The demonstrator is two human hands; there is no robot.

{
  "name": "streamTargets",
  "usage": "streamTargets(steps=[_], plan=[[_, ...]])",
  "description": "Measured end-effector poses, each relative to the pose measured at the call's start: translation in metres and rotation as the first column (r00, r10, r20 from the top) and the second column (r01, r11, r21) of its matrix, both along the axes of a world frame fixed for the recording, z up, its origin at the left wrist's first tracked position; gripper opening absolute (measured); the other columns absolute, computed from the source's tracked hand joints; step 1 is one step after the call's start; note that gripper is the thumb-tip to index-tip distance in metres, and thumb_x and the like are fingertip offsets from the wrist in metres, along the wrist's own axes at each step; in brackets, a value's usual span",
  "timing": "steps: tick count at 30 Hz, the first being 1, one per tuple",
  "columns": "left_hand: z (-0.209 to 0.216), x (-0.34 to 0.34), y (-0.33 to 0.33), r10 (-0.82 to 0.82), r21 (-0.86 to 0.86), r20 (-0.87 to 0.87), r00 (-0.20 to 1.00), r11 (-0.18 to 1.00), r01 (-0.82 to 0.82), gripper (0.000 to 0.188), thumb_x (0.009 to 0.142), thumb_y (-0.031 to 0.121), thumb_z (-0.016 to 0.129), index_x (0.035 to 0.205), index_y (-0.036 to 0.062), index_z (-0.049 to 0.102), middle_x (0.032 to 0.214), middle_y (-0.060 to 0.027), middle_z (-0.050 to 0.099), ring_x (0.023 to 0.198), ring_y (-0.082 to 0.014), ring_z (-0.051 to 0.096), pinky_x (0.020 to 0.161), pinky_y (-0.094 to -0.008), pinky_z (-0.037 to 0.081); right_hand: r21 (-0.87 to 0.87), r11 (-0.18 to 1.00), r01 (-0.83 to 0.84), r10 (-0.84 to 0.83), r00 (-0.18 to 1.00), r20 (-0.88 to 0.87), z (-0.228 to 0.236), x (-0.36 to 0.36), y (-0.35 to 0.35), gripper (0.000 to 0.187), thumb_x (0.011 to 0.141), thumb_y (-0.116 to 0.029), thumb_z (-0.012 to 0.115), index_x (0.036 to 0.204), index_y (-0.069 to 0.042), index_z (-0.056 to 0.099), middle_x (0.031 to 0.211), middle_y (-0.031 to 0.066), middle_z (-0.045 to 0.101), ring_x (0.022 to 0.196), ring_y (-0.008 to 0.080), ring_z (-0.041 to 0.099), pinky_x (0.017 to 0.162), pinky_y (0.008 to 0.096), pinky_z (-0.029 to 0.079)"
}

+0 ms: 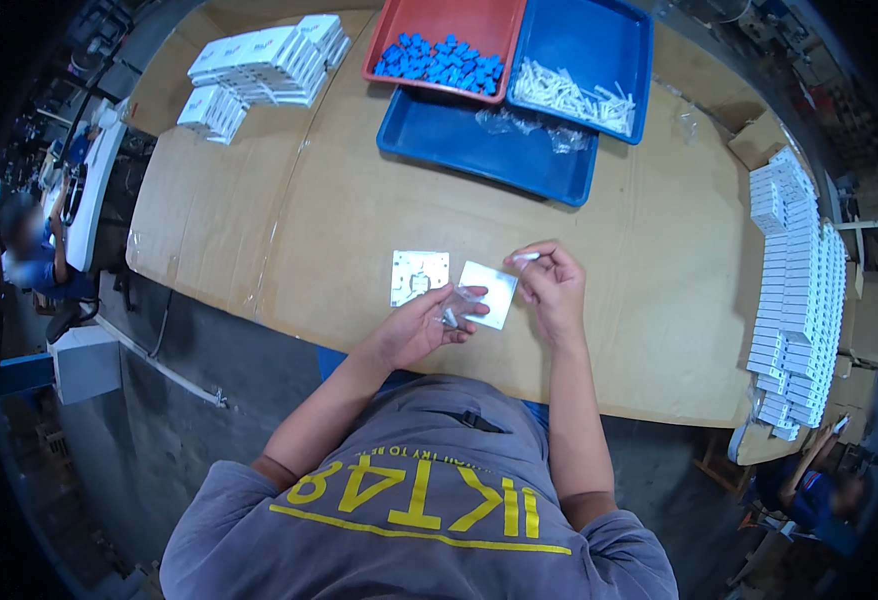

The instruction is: Assembling small parts and placing them into individual white cardboard boxes.

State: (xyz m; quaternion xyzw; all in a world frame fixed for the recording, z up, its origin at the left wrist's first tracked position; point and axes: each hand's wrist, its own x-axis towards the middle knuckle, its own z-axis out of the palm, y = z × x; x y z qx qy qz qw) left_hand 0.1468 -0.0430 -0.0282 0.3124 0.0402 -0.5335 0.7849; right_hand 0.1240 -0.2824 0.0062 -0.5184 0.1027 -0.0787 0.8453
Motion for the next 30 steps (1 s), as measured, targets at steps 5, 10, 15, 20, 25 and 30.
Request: streamTargets(steps=[5,10,15,20,25,30], plan=[[0.006,0.000,-0.006,-0.004,0.010,0.007,1.000,1.000,0.004,0.051,0.116,0.036,0.034,0.153,0.0049,0.051,0.130,-0.0095,0.069,0.100,-0.0134,0.067,0.093,-0.0318,0.054,-0.248,0.957,-0.151,0.087,0.964,-0.250,-0.009,-0.032,0.011,0.015,0.096,0.001,0.073,0.111,0.002,0.075,0.087,0.0046,0.072,0.063,0.0046,0.055,0.055,0.0207,0.041],[0.008,-0.001,-0.013,-0.004,0.041,0.013,1.000,0.999,0.003,0.046,0.115,0.039,0.041,0.145,0.0062,0.056,0.131,-0.0085,0.070,0.100,-0.0131,0.067,0.091,-0.0315,0.054,-0.734,0.671,-0.102,0.076,0.995,-0.069,0.019,-0.024,0.006,0.021,0.095,-0.001,0.074,0.115,-0.001,0.077,0.077,0.0006,0.064,0.063,0.0052,0.049,0.057,0.0239,0.039],[0.015,-0.002,-0.014,-0.005,0.035,-0.018,1.000,0.999,0.005,0.046,0.116,0.040,0.037,0.142,0.0066,0.055,0.131,-0.0101,0.070,0.101,-0.0151,0.068,0.092,-0.0331,0.055,-0.720,0.616,-0.320,0.130,0.943,-0.307,0.056,-0.018,0.001,0.014,0.094,-0.003,0.074,0.106,0.002,0.078,0.080,0.0008,0.064,0.065,0.0075,0.047,0.059,0.0259,0.038],[0.018,-0.002,-0.011,-0.002,0.057,-0.014,1.000,0.998,0.002,0.047,0.117,0.039,0.033,0.143,0.0062,0.054,0.131,-0.0111,0.070,0.101,-0.0165,0.069,0.091,-0.0343,0.056,-0.738,0.567,-0.366,0.274,0.929,-0.250,0.053,-0.010,0.006,0.015,0.092,-0.004,0.077,0.107,-0.002,0.079,0.080,0.0000,0.064,0.066,0.0064,0.048,0.061,0.0247,0.039],[0.013,-0.005,-0.007,0.017,0.064,-0.006,1.000,0.998,-0.017,0.045,0.117,0.038,0.036,0.142,0.0058,0.055,0.131,-0.0123,0.070,0.102,-0.0169,0.069,0.092,-0.0342,0.056,-0.743,0.548,-0.385,0.384,0.905,-0.186,0.050,-0.001,0.013,0.016,0.090,-0.004,0.077,0.106,-0.003,0.079,0.085,0.0065,0.071,0.064,0.0113,0.052,0.060,0.0286,0.043],[0.014,-0.005,-0.007,0.003,0.052,-0.002,1.000,0.999,-0.003,0.045,0.116,0.038,0.039,0.139,0.0040,0.057,0.129,-0.0119,0.071,0.102,-0.0167,0.069,0.093,-0.0345,0.056,-0.741,0.360,-0.567,0.377,0.815,-0.440,0.065,0.010,0.010,0.013,0.088,-0.006,0.078,0.101,-0.002,0.078,0.084,0.0086,0.071,0.069,0.0152,0.062,0.063,0.0314,0.048]])
